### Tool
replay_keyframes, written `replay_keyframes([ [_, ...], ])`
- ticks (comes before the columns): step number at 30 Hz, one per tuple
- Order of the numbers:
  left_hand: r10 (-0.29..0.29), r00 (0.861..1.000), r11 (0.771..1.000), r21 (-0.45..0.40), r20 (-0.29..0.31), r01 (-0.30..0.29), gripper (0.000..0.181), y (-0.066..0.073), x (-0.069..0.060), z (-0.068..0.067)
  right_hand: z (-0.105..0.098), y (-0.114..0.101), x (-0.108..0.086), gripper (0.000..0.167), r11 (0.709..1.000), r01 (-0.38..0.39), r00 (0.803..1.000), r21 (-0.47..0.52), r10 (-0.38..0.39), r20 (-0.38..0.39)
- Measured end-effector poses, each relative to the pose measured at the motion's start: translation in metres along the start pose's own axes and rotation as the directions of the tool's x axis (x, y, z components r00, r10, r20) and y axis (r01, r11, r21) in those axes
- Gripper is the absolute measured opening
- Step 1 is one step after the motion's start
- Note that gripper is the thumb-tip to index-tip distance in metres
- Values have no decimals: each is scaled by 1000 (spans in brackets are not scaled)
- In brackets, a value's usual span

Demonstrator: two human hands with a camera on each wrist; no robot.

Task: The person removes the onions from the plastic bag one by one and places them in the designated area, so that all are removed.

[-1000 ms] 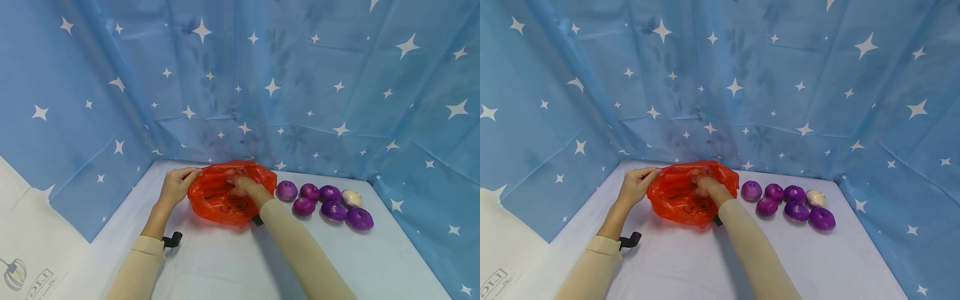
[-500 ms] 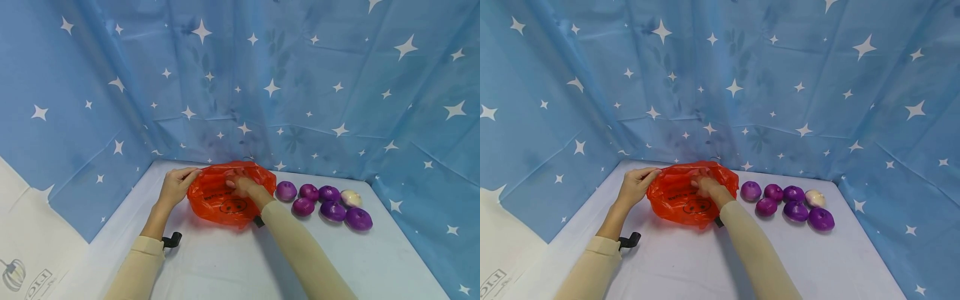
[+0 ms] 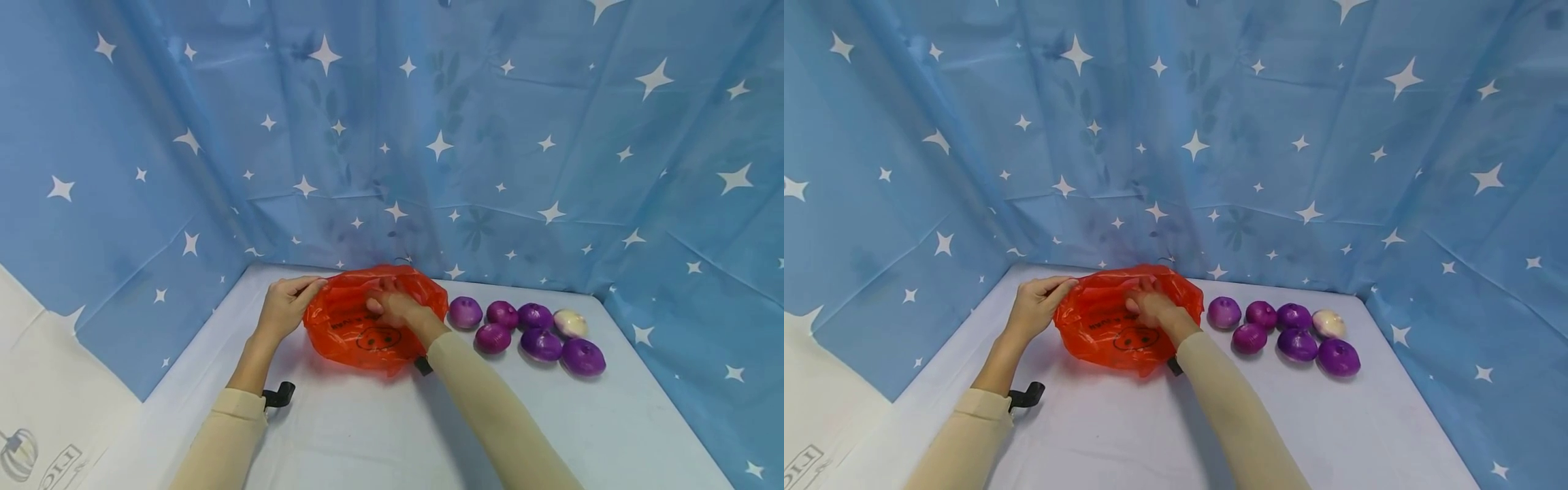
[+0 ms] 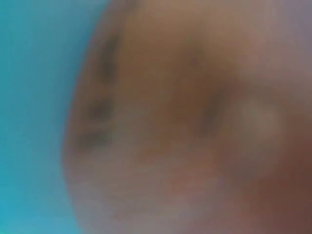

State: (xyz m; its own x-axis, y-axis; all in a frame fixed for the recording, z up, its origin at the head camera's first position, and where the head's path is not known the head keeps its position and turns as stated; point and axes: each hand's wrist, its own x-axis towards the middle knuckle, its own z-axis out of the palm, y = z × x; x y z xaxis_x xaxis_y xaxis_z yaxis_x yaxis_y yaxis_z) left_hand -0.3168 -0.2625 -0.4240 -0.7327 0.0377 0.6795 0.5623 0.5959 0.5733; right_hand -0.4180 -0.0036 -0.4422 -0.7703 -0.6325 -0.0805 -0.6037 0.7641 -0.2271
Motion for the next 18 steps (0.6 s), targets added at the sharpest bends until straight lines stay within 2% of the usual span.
replay_keyframes([
  [5,-4,1000,1000,-14,4,4,17,-1,-1,1,4,3,-4,66,998,-25,1000,60,24,11],
  [10,-5,1000,1000,-26,4,5,17,-1,-1,1,5,4,-3,65,999,-13,1000,44,14,-8],
  [18,-10,1000,1000,0,-3,10,16,0,0,1,7,4,0,51,998,-53,998,-29,53,-18],
])
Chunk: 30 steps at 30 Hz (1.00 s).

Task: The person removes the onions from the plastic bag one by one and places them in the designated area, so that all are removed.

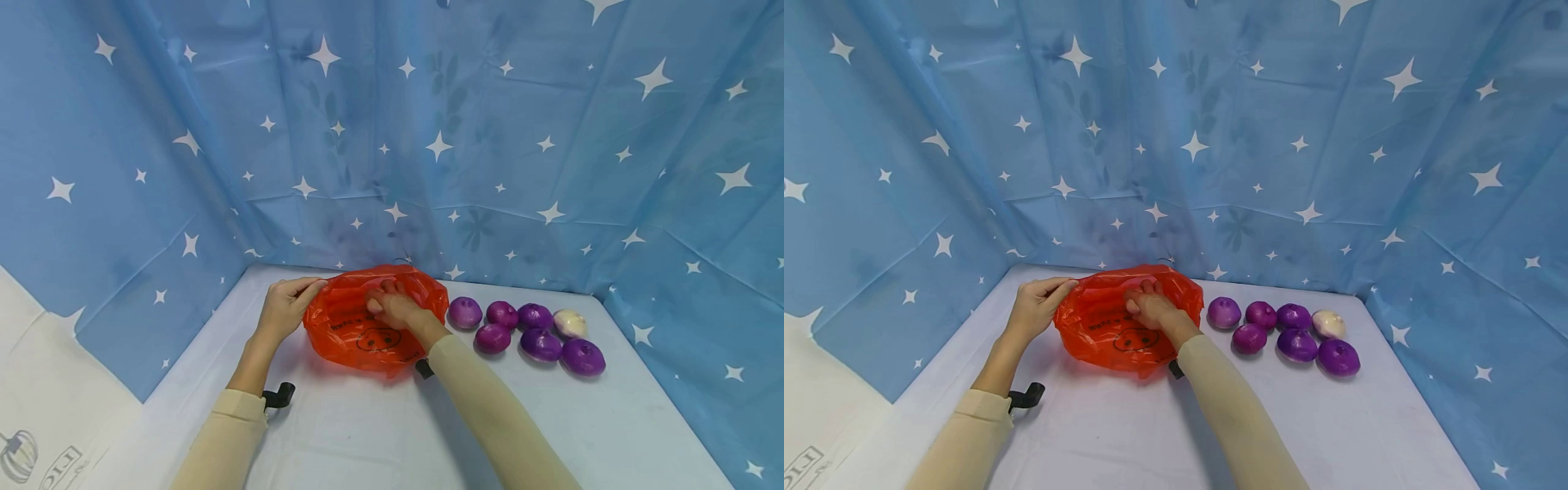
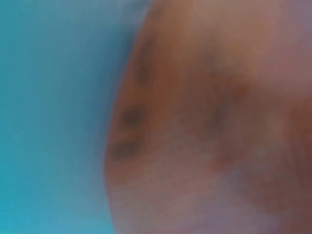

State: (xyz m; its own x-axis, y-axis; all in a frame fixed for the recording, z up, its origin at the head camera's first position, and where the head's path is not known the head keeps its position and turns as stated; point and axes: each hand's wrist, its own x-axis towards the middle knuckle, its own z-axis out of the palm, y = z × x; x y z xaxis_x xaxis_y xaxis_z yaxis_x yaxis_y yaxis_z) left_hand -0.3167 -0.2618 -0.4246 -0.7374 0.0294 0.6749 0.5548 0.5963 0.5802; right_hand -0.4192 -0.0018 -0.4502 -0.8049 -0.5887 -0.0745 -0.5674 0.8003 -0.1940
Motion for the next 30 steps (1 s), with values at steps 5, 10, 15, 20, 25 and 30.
replay_keyframes([
  [5,5,1000,1000,-7,0,-5,16,0,0,0,0,1,-1,51,1000,16,1000,22,-16,-1],
  [10,-1,1000,1000,-3,3,1,17,0,-1,1,-1,0,-5,53,999,35,999,41,-35,-13],
  [15,-16,1000,1000,-5,4,16,17,0,0,0,-2,-7,-9,47,995,101,992,25,-99,-81],
  [20,-13,1000,1000,-14,7,13,17,0,0,-1,-2,-11,-16,47,986,164,977,19,-160,-139],
  [25,-28,1000,999,-21,9,28,16,1,-1,0,-3,-11,-25,44,979,205,965,24,-198,-173],
  [30,-34,999,999,-12,13,34,17,2,-1,-1,-6,-13,-36,40,967,253,950,31,-242,-199],
])
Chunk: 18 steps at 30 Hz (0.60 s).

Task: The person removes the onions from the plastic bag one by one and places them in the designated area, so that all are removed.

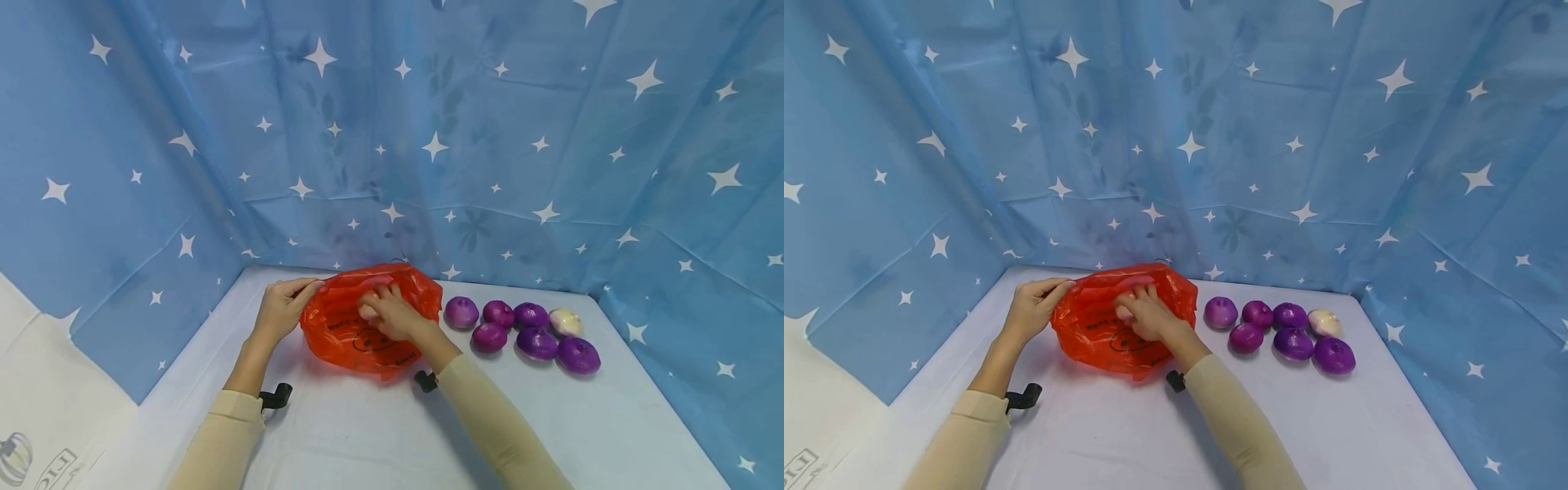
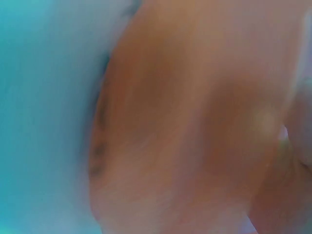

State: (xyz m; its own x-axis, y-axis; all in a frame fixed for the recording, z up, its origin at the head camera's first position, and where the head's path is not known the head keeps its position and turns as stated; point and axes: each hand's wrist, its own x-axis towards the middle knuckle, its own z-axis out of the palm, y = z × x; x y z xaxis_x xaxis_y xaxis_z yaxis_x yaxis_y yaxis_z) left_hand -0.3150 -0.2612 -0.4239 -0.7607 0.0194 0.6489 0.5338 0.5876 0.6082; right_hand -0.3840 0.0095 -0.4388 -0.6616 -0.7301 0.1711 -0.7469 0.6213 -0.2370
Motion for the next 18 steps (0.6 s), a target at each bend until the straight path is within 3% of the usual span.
replay_keyframes([
  [8,-19,1000,1000,-4,8,19,17,4,0,0,-5,-11,-17,41,997,33,998,67,-30,-47],
  [14,-13,1000,1000,-2,11,13,17,2,0,1,-6,-16,-33,45,987,-3,997,158,14,-72],
  [18,1,1000,1000,-10,11,-1,16,0,-1,2,-6,-17,-41,44,978,13,995,210,9,-102],
])
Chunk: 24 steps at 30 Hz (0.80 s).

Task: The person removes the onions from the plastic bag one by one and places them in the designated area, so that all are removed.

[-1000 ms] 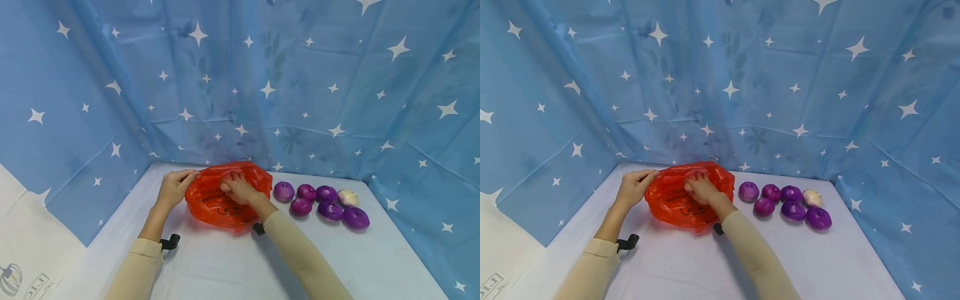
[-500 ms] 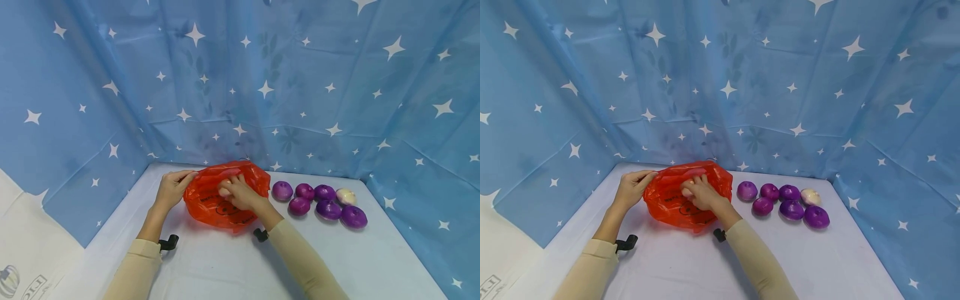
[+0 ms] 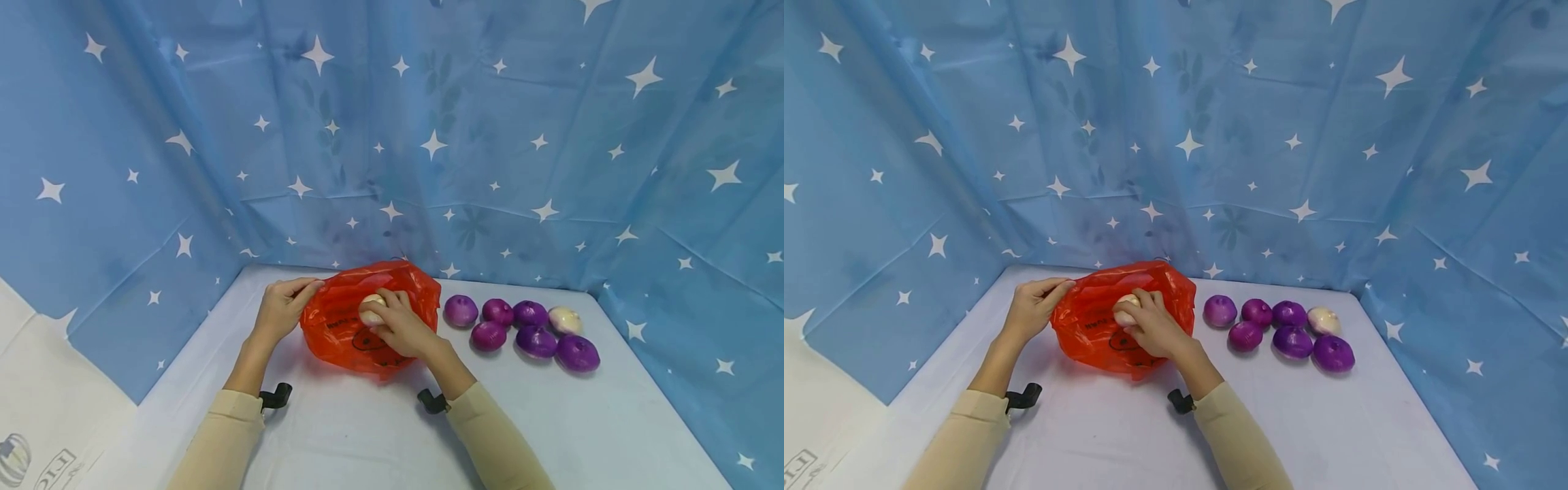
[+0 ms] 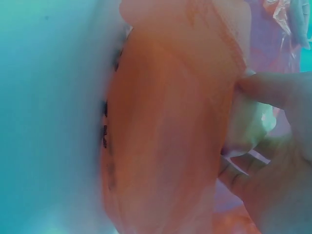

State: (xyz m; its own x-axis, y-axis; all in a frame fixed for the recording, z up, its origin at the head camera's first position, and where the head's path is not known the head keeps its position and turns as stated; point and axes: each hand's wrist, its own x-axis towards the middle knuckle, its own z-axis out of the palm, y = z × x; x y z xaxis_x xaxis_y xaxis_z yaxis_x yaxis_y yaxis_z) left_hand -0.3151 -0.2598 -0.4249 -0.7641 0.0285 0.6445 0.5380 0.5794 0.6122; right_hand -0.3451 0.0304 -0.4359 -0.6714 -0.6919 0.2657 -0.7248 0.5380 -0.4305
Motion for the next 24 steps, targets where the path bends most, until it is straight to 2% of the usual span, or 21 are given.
replay_keyframes([
  [10,14,1000,1000,10,0,-14,17,0,1,1,-7,0,-11,42,998,29,998,-57,-32,-57],
  [17,-4,1000,1000,-6,0,4,17,1,1,1,-17,-5,-17,45,995,52,994,-83,-59,-90],
  [21,-19,1000,1000,-24,4,19,18,1,0,1,-25,-8,-21,46,996,60,987,-65,-69,-147],
  [24,-31,1000,999,-24,3,31,18,1,0,1,-34,-10,-24,45,995,87,973,-44,-94,-209],
])
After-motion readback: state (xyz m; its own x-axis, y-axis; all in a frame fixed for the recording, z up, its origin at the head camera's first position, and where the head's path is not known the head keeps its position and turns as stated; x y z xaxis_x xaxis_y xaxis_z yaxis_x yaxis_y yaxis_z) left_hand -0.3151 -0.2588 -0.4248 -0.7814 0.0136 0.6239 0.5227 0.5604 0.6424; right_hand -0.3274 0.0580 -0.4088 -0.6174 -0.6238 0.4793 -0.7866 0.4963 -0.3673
